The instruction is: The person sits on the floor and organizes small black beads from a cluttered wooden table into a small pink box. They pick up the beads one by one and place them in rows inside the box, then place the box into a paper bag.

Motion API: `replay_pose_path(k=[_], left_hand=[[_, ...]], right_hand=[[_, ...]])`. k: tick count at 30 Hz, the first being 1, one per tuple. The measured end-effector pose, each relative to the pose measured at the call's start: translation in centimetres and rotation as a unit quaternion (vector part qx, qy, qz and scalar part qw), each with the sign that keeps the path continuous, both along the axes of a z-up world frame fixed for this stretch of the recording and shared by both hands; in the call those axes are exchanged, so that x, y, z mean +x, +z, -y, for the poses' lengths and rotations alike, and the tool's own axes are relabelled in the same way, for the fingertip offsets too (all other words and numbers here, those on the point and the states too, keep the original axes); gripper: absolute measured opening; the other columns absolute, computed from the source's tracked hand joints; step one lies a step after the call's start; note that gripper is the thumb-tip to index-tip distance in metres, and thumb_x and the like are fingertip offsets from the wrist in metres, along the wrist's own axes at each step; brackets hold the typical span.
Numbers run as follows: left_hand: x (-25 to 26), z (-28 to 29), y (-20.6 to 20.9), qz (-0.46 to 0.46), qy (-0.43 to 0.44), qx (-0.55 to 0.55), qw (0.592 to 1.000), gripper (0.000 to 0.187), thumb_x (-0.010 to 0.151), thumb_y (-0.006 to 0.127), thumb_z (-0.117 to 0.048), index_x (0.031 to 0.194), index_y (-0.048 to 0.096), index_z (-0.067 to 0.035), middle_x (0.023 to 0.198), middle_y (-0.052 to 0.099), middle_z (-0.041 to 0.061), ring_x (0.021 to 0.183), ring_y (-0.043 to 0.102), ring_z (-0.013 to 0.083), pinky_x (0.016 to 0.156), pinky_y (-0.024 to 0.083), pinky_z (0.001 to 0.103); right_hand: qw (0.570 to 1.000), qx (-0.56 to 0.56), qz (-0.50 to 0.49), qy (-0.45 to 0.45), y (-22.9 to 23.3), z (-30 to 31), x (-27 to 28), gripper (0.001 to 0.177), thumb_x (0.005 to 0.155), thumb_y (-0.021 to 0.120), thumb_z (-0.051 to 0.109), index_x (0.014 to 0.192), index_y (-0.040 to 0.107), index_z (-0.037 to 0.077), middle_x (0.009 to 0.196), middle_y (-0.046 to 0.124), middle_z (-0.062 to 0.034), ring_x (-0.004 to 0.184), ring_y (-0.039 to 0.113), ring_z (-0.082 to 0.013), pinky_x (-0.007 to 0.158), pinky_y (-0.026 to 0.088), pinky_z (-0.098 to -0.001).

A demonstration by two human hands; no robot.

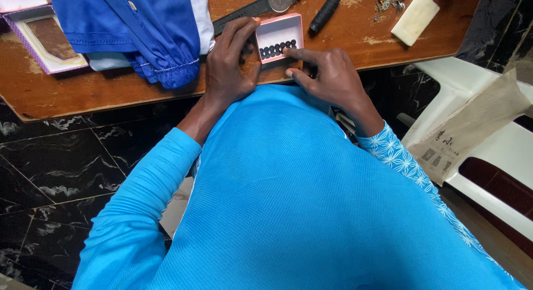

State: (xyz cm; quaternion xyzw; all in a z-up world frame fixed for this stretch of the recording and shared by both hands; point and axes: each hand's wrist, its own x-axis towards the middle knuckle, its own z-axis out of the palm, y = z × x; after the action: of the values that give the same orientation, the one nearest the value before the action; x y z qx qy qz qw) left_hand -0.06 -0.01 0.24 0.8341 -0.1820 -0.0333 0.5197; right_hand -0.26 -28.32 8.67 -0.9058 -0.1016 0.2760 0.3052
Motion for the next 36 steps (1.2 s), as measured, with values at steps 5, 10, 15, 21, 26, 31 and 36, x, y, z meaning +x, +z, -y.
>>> replay_pose_path(k=[5,10,15,21,26,31,36], left_hand=[[0.1,0.0,0.2,-0.011,0.0,-0.006,1.0,0.087,0.092,0.094,0.002,0.17,0.059,-0.008,0.162,0.065,0.012,0.125,0.08,0.0225,0.107,0.075,0.034],[0.1,0.0,0.5,-0.005,0.0,-0.001,1.0,0.087,0.091,0.094,0.001,0.17,0.059,-0.008,0.161,0.065,0.012,0.126,0.08,0.0236,0.107,0.074,0.036],[0.2,0.0,0.7,-0.021,0.0,0.003,1.0,0.085,0.09,0.094,0.002,0.168,0.06,-0.008,0.161,0.065,0.012,0.122,0.08,0.0223,0.104,0.074,0.035],[0.8,0.0,2.0,-0.026,0.006,0.004,1.0,0.086,0.087,0.092,0.004,0.167,0.061,-0.007,0.158,0.066,0.014,0.123,0.08,0.0282,0.102,0.072,0.038],[1.2,0.1,3.5,-0.065,0.02,-0.004,0.998,0.085,0.083,0.091,0.001,0.163,0.064,-0.006,0.156,0.068,0.017,0.121,0.081,0.0326,0.1,0.07,0.043],[1.4,0.1,3.9,-0.068,0.028,-0.008,0.997,0.081,0.082,0.089,0.0,0.159,0.066,-0.006,0.154,0.07,0.016,0.124,0.08,0.0345,0.103,0.069,0.044],[1.3,0.2,3.7,-0.03,0.034,-0.001,0.999,0.079,0.081,0.087,-0.001,0.157,0.067,-0.004,0.153,0.071,0.018,0.126,0.079,0.0369,0.105,0.068,0.046]], right_hand=[[1.0,-0.011,-0.012,0.008,0.8,-0.1,0.4,0.045,0.107,0.089,0.034,0.147,0.085,0.013,0.115,0.09,-0.0212,0.055,0.076,-0.0188,0.064,0.066,-0.0388],[0.997,-0.043,-0.05,-0.028,1.8,-0.3,0.6,0.049,0.107,0.09,0.037,0.15,0.084,0.015,0.087,0.087,-0.0169,0.054,0.074,-0.0182,0.061,0.064,-0.0388],[0.998,-0.038,-0.045,-0.038,1.7,0.1,0.5,0.051,0.106,0.089,0.034,0.152,0.083,0.012,0.079,0.084,-0.015,0.057,0.076,-0.018,0.06,0.062,-0.0375],[0.998,-0.024,-0.028,-0.042,1.0,0.9,1.0,0.046,0.105,0.09,0.034,0.144,0.086,0.009,0.094,0.087,-0.0144,0.06,0.077,-0.0164,0.06,0.062,-0.0367],[0.993,0.028,0.016,-0.11,2.5,0.2,3.9,0.042,0.104,0.091,0.03,0.14,0.088,0.01,0.094,0.088,-0.0123,0.067,0.076,-0.0169,0.062,0.059,-0.0374],[0.97,0.11,0.125,-0.175,1.7,-0.5,9.5,0.03,0.109,0.088,0.018,0.137,0.087,0.008,0.108,0.086,-0.011,0.089,0.081,-0.0193,0.077,0.062,-0.0364],[0.932,0.119,0.274,-0.205,-3.5,-0.3,17.1,0.018,0.109,0.084,0.007,0.127,0.088,0.003,0.114,0.085,-0.011,0.097,0.084,-0.0203,0.086,0.068,-0.0369]])
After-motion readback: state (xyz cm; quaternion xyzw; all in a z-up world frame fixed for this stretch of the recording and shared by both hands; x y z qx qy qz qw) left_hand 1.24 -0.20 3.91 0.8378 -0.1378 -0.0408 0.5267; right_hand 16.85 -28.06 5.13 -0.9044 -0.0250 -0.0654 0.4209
